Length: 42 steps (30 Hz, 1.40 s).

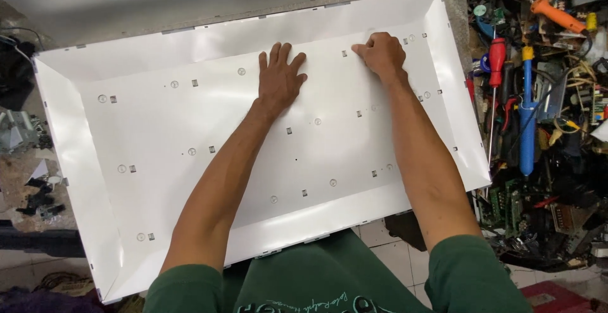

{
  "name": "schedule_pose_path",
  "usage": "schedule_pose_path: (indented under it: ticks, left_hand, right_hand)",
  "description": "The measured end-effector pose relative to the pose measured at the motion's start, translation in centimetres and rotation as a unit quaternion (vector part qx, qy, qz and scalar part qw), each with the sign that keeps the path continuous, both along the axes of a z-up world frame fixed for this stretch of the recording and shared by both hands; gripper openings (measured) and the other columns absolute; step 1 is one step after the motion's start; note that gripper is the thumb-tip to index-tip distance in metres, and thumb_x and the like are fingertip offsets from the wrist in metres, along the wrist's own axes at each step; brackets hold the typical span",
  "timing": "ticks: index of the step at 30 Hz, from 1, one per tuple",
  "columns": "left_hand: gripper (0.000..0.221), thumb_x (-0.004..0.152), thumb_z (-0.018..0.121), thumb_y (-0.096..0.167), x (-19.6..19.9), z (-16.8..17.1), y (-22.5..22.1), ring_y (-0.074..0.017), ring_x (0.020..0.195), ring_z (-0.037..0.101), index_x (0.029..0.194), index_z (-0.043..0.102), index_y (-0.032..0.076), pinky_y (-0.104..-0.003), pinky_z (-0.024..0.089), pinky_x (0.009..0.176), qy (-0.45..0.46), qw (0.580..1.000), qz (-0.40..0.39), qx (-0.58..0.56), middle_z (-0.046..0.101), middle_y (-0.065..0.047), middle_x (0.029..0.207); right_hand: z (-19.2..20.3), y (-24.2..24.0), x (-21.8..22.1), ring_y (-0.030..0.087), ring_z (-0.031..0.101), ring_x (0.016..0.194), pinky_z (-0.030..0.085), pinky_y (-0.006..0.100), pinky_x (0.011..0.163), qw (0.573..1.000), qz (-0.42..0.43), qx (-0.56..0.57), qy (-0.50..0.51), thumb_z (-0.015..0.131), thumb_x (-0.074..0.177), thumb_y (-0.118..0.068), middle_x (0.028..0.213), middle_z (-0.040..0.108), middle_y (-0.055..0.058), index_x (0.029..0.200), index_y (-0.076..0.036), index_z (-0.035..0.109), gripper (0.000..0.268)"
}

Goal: Placing and aligning a white diffusion sheet into a television chassis during the reassembly process.

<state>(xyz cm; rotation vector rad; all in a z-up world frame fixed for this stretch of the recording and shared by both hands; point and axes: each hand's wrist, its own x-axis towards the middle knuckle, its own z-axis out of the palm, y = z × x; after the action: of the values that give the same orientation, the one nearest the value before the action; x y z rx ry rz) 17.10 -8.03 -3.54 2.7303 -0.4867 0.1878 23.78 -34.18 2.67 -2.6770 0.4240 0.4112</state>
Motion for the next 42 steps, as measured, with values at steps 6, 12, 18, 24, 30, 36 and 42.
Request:
schedule_pose_path:
  ticks: [6,12,18,24,30,36,42]
  left_hand:
    - [0.040,0.092,0.071,0.034,1.3,-1.6,-2.2,-0.0440,0.140,0.029,0.123,0.058,0.013,-0.059,0.028,0.105,0.007,0.999,0.016,0.046,0.040,-0.023,0.143]
    - [0.048,0.101,0.061,0.029,-0.1,-1.6,-6.2,-0.0437,0.152,0.022,0.143,0.051,0.008,-0.064,0.017,0.121,-0.012,0.998,-0.066,0.015,0.038,-0.023,0.160]
    - [0.053,0.105,0.050,0.034,1.4,-1.5,-10.7,-0.0410,0.153,0.018,0.151,0.042,0.009,-0.060,0.015,0.122,0.063,0.994,-0.082,0.026,0.028,-0.021,0.165]
    - [0.048,0.100,0.060,0.035,3.5,-1.6,-12.6,-0.0379,0.138,0.035,0.141,0.050,0.012,-0.055,0.032,0.107,-0.013,0.996,-0.044,0.078,0.041,-0.015,0.149]
    - [0.044,0.098,0.061,0.039,4.0,-0.8,-12.9,-0.0327,0.124,0.042,0.136,0.054,0.018,-0.049,0.036,0.097,-0.032,0.990,-0.035,0.136,0.046,-0.011,0.140]
    - [0.052,0.102,0.057,0.041,3.5,-1.2,-12.7,-0.0366,0.137,0.039,0.147,0.049,0.016,-0.053,0.033,0.104,-0.030,0.989,-0.045,0.140,0.044,-0.015,0.148]
    - [0.054,0.109,0.046,0.035,2.3,-1.6,-13.4,-0.0465,0.150,0.023,0.156,0.037,0.010,-0.066,0.022,0.118,0.010,0.994,-0.046,0.096,0.031,-0.024,0.161]
  right_hand:
    - [3.1,-0.1,-0.6,0.009,0.055,0.052,0.044,0.030,0.062,0.997,0.001,0.075,0.026,0.067,0.097,-0.037,0.062,0.066,-0.006,0.072,-0.020,0.049,0.035]
    - [1.9,-1.1,0.0,0.010,0.054,0.054,0.042,0.031,0.060,0.998,-0.015,0.058,0.018,0.067,0.101,-0.041,0.059,0.065,-0.006,0.073,-0.020,0.047,0.040]
    - [4.6,-1.8,-0.5,0.008,0.054,0.046,0.044,0.029,0.060,0.994,0.006,0.106,0.033,0.071,0.099,-0.038,0.059,0.065,-0.005,0.070,-0.018,0.047,0.042]
    - [2.1,-2.6,2.6,0.011,0.054,0.052,0.044,0.033,0.063,0.994,0.092,0.048,0.024,0.071,0.090,-0.038,0.052,0.063,-0.003,0.063,-0.018,0.051,0.040]
    - [2.8,-3.4,4.4,0.011,0.057,0.056,0.040,0.032,0.061,0.979,0.194,0.026,0.062,0.075,0.099,-0.038,0.055,0.065,-0.003,0.067,-0.018,0.049,0.046]
    - [7.4,-2.5,1.8,0.014,0.067,0.059,0.050,0.027,0.057,0.979,0.010,0.130,0.159,0.073,0.097,-0.029,0.071,0.072,0.004,0.079,-0.012,0.060,0.028]
    - [6.4,-2.1,-0.7,0.011,0.068,0.051,0.047,0.024,0.047,0.980,-0.039,0.159,0.111,0.071,0.090,-0.026,0.062,0.070,0.001,0.065,-0.016,0.048,0.036]
